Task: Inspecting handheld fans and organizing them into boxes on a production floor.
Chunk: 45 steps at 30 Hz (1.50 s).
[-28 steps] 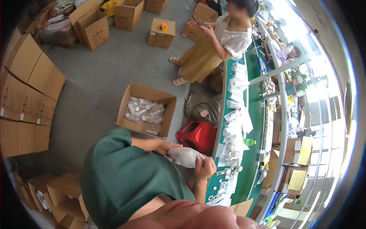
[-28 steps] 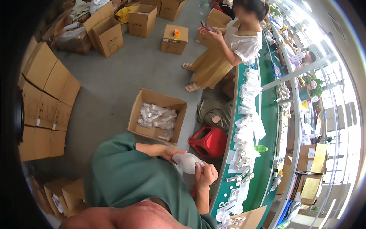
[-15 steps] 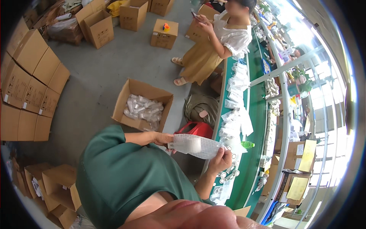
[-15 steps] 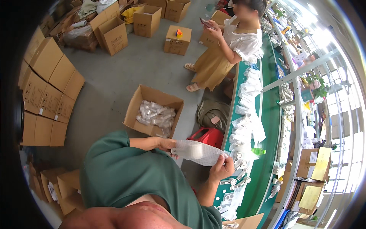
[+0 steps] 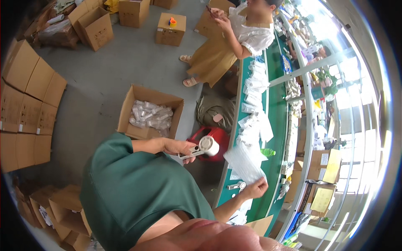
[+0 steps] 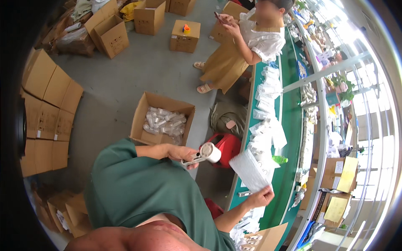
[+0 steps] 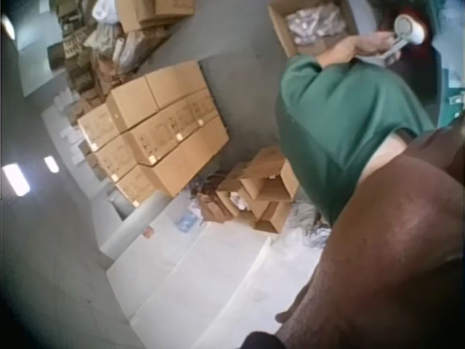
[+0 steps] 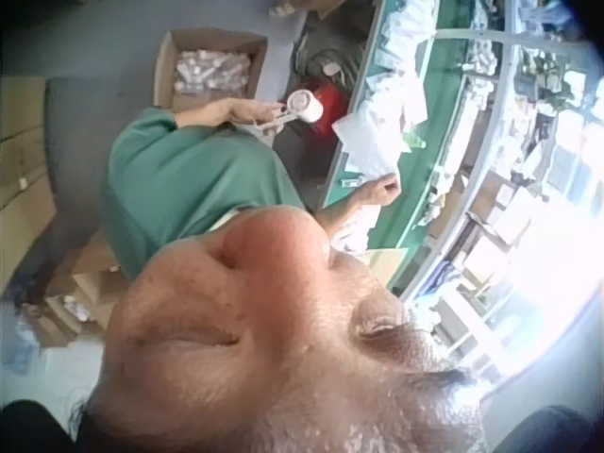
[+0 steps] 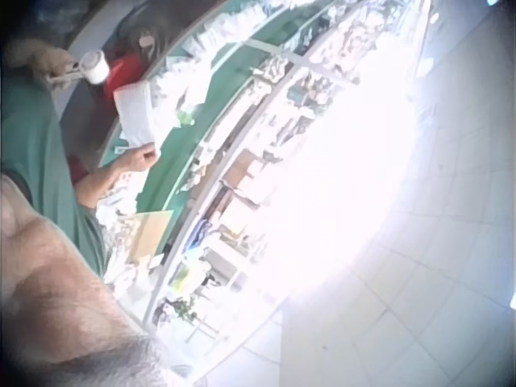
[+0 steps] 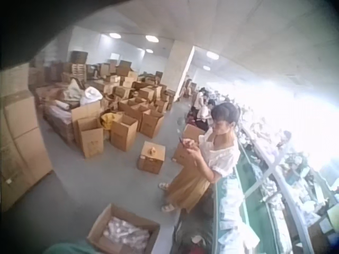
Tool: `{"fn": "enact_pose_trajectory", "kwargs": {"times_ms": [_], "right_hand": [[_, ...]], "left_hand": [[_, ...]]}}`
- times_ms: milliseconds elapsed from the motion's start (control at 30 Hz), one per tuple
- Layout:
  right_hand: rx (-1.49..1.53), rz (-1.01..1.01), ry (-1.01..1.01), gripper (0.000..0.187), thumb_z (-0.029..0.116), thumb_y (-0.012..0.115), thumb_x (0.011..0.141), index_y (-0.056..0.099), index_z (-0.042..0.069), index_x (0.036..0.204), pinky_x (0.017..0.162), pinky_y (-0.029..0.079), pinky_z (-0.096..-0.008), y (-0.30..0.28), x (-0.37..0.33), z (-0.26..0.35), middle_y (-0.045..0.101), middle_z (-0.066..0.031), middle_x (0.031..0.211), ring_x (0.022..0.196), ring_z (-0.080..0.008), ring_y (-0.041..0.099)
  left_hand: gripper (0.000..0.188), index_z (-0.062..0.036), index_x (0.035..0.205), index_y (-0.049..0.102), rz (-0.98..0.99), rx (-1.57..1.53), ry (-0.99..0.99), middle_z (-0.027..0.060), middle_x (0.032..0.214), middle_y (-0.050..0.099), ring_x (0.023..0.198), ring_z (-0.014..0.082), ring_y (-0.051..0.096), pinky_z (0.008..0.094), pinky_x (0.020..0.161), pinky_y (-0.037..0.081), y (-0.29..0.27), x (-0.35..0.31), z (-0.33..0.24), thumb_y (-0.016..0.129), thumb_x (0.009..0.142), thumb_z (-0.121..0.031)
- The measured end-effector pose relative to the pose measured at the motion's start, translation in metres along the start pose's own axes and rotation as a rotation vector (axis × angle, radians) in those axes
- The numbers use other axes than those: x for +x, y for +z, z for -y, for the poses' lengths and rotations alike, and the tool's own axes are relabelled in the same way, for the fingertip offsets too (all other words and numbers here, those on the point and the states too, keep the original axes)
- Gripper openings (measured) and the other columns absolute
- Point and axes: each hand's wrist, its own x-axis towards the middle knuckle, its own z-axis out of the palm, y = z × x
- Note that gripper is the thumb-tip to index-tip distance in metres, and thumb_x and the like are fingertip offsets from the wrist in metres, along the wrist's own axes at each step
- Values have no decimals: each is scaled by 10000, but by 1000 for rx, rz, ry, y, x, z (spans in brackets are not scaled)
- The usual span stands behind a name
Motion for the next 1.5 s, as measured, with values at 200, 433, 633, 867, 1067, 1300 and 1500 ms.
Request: {"fn": "enact_pose_trajectory", "kwargs": {"times_ms": [200,433,633,867,1067,1300,1500], "right_hand": [[123,313,137,215,169,607,973,556,-22,888,659,450,-316,26,-96,34,587,-77,806,724,-152,516],[466,514,471,211,129,611,976,485,11,1097,566,421,-200,33,-167,37,583,-40,877,647,-73,514],[504,540,584,269,145,610,978,464,-4,1148,523,474,-221,26,-189,35,603,-64,897,657,-77,568],[421,679,862,203,202,643,963,607,5,994,509,484,-236,7,-224,22,620,-30,756,591,-113,619],[446,678,1097,158,140,617,948,628,1,1021,689,498,-254,-26,-250,10,634,-39,827,756,-114,611],[383,496,1065,146,142,612,960,620,11,1025,683,509,-261,-42,-268,-7,658,-27,829,729,-98,615],[393,432,1189,106,115,600,962,594,39,1036,671,500,-246,-61,-252,-75,652,-20,817,729,-83,608]], "left_hand": [[573,-83,1327,466,-110,-26,12,45,958,653,899,165,635,329,806,528,-5,8,-3,753,868,-272],[555,-98,1373,444,-300,16,5,47,1287,496,1084,195,591,350,833,532,-22,10,21,678,876,-175],[609,-114,1412,446,-325,-148,15,24,1282,522,1004,157,603,322,795,522,-18,-2,20,672,859,-234],[375,-99,1198,566,-360,-89,-24,16,918,588,829,110,590,288,684,501,-42,-1,37,667,855,-208],[327,-37,1156,565,-311,64,-174,41,858,631,741,121,633,271,655,539,-60,12,51,666,856,-118],[469,-9,1263,529,-211,219,-269,54,867,637,753,116,629,250,685,543,-49,49,54,684,856,-184],[336,-37,1138,570,-182,361,-302,14,861,596,763,94,600,259,658,514,-20,125,82,671,840,-156]]}}
